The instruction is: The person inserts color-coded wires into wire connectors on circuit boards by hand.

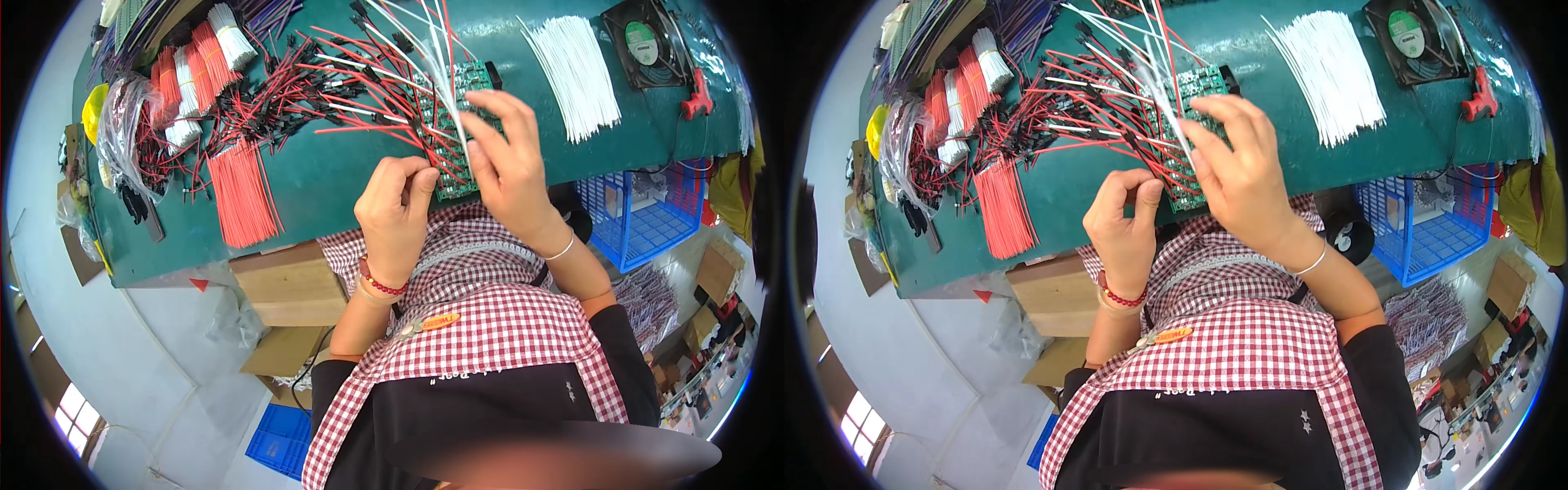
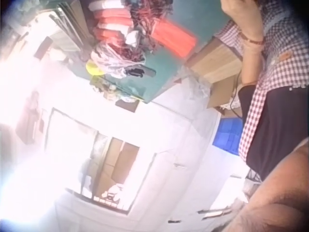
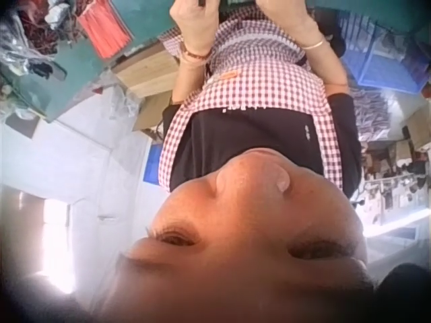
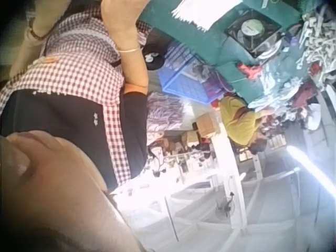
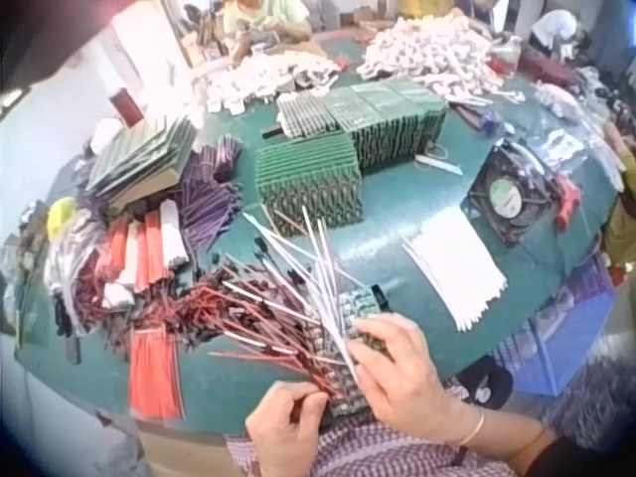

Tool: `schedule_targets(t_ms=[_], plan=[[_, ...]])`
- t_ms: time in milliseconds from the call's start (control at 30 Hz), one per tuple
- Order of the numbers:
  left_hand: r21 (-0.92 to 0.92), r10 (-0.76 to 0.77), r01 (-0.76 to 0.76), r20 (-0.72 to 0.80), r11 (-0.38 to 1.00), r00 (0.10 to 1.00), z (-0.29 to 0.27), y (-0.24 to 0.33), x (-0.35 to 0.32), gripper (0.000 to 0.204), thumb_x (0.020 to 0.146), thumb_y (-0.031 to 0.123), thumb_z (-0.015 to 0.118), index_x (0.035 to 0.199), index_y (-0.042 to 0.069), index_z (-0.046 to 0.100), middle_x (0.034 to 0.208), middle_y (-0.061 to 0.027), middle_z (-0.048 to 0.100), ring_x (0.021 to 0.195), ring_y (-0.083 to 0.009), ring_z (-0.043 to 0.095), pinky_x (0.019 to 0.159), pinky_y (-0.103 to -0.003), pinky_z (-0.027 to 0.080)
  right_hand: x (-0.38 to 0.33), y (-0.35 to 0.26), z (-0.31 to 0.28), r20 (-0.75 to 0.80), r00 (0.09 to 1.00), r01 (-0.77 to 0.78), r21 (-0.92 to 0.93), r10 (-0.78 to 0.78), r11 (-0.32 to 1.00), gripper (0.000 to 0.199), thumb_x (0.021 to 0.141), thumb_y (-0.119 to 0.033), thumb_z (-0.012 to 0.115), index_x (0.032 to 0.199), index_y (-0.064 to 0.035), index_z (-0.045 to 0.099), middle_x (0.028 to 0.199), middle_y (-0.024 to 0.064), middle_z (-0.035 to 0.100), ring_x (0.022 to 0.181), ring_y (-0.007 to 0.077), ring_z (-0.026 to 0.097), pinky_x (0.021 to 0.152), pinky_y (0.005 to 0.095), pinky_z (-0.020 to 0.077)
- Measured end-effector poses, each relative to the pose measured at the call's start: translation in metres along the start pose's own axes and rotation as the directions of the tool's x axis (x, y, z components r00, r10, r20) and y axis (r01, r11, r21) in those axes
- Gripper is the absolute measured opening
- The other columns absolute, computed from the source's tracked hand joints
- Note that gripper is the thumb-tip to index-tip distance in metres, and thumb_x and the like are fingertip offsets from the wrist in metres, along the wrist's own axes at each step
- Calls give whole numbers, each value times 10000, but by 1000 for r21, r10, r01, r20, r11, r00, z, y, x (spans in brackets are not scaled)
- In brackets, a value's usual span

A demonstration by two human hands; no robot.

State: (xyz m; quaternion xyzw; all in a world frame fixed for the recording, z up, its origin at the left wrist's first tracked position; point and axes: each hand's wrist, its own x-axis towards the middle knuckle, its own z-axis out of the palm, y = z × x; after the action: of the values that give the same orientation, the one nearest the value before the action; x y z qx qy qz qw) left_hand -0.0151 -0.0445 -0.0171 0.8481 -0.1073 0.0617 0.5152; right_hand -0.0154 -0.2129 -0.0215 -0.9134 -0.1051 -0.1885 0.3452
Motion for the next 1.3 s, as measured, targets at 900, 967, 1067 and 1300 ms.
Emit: schedule_targets(t_ms=[900,967,1067,1300], plan=[[861,-99,314,-300,401,949,-127,-79,22,345,795,244,743,978,14,564,941,-141,579,936,-341,565,773,-443,466,7,21,-51,-123,979,-180,-143,163,973,275,901,6,528,1155,-2,634,1233,127,562,1155,290,529,960,378,428],[876,-181,327,-279,356,943,-128,-90,22,328,792,244,746,955,19,570,919,-136,592,916,-341,573,779,-445,466,7,23,-56,-155,976,-175,-148,152,973,264,907,6,526,1142,-3,645,1230,122,575,1151,278,541,955,368,430],[840,-178,346,-298,418,938,-126,-93,24,303,794,231,742,945,31,573,913,-129,601,914,-341,577,774,-445,468,12,16,-62,-169,981,-123,-132,100,984,250,912,5,524,1127,2,652,1223,122,584,1141,277,547,952,361,433],[856,158,-126,52,502,986,-127,-87,96,411,791,209,720,1130,54,548,1118,-135,575,1055,-302,547,845,-452,447,17,29,-72,-213,964,-187,-104,162,977,236,919,1,516,1105,6,661,1209,122,599,1124,266,564,956,362,446]])
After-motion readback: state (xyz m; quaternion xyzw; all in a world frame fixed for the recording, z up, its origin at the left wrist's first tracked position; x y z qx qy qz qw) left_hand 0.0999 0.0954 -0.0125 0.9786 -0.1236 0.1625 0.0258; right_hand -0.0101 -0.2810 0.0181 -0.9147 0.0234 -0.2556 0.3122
